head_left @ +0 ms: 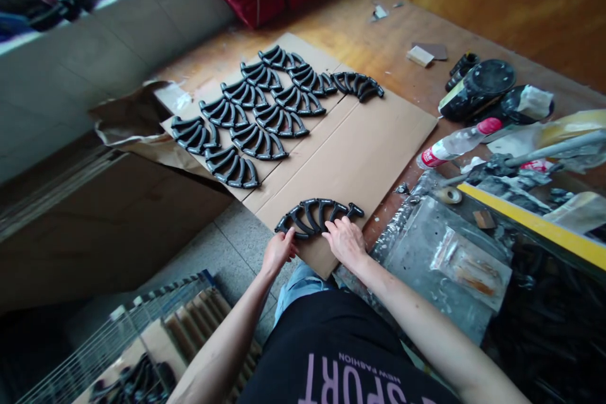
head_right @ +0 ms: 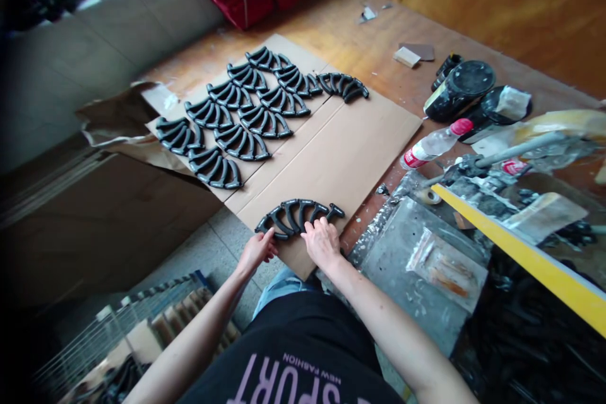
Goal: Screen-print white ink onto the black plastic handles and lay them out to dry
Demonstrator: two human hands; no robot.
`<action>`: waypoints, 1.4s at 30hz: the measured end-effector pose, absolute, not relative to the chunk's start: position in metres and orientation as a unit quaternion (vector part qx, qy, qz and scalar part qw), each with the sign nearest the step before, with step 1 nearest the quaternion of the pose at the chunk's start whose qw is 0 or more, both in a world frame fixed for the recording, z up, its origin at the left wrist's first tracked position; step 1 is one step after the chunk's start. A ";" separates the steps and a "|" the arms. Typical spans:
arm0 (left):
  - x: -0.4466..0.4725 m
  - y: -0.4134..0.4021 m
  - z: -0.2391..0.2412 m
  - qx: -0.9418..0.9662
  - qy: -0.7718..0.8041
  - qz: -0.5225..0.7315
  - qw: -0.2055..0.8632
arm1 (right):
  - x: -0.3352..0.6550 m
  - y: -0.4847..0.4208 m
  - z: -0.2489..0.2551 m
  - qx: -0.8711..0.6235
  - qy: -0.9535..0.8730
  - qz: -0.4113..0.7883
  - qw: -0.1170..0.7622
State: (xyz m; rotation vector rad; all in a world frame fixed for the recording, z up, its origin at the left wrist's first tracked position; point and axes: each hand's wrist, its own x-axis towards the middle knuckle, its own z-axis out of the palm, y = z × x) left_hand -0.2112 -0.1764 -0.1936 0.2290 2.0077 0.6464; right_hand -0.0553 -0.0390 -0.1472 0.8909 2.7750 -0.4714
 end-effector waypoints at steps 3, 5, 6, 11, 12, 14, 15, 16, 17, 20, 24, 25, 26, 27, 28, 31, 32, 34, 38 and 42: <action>-0.219 -0.169 -0.192 0.108 0.827 0.257 0.489 | -0.059 -0.038 -0.148 0.307 0.931 -0.174 0.093; -0.231 -0.159 -0.192 0.137 0.836 0.233 0.477 | -0.062 -0.036 -0.150 0.316 0.926 -0.183 0.092; -0.239 -0.152 -0.192 0.152 0.842 0.221 0.468 | -0.064 -0.036 -0.151 0.321 0.924 -0.186 0.091; -0.272 -0.120 -0.192 0.205 0.859 0.203 0.422 | -0.074 -0.033 -0.154 0.338 0.916 -0.195 0.090; -0.274 -0.117 -0.192 0.217 0.870 0.201 0.395 | -0.075 -0.033 -0.154 0.338 0.916 -0.197 0.091; -0.271 -0.116 -0.192 0.249 0.899 0.211 0.291 | -0.076 -0.033 -0.155 0.339 0.914 -0.200 0.092; -0.267 -0.118 -0.192 0.273 0.907 0.225 0.228 | -0.076 -0.034 -0.155 0.340 0.914 -0.202 0.092; -0.261 -0.120 -0.192 0.304 0.905 0.244 0.171 | -0.076 -0.034 -0.155 0.341 0.913 -0.205 0.092; -0.255 -0.123 -0.193 0.340 0.893 0.263 0.132 | -0.076 -0.035 -0.156 0.342 0.912 -0.206 0.091; -0.240 -0.126 -0.194 0.442 0.850 0.261 0.118 | -0.076 -0.036 -0.156 0.346 0.911 -0.205 0.094; -0.238 -0.114 -0.193 0.463 0.858 0.189 0.112 | -0.077 -0.038 -0.155 0.350 0.909 -0.202 0.101; -0.240 -0.110 -0.192 0.461 0.860 0.186 0.111 | -0.078 -0.038 -0.155 0.351 0.909 -0.202 0.101; -0.242 -0.107 -0.192 0.462 0.860 0.185 0.110 | -0.078 -0.039 -0.155 0.353 0.908 -0.201 0.100; -0.245 -0.103 -0.192 0.464 0.859 0.186 0.110 | -0.078 -0.039 -0.155 0.355 0.908 -0.202 0.098; -0.247 -0.101 -0.192 0.468 0.857 0.185 0.110 | -0.078 -0.039 -0.155 0.358 0.906 -0.204 0.096; -0.253 -0.097 -0.193 0.486 0.848 0.177 0.111 | -0.080 -0.041 -0.156 0.364 0.902 -0.216 0.087; -0.254 -0.097 -0.193 0.495 0.843 0.176 0.112 | -0.081 -0.041 -0.156 0.365 0.901 -0.220 0.085; -0.257 -0.098 -0.194 0.512 0.834 0.172 0.115 | -0.083 -0.042 -0.157 0.366 0.899 -0.227 0.083; -0.256 -0.104 -0.190 0.526 0.829 0.157 0.104 | -0.082 -0.043 -0.156 0.364 0.898 -0.230 0.089; -0.239 -0.111 -0.183 0.506 0.845 0.163 0.053 | -0.073 -0.045 -0.148 0.354 0.904 -0.226 0.079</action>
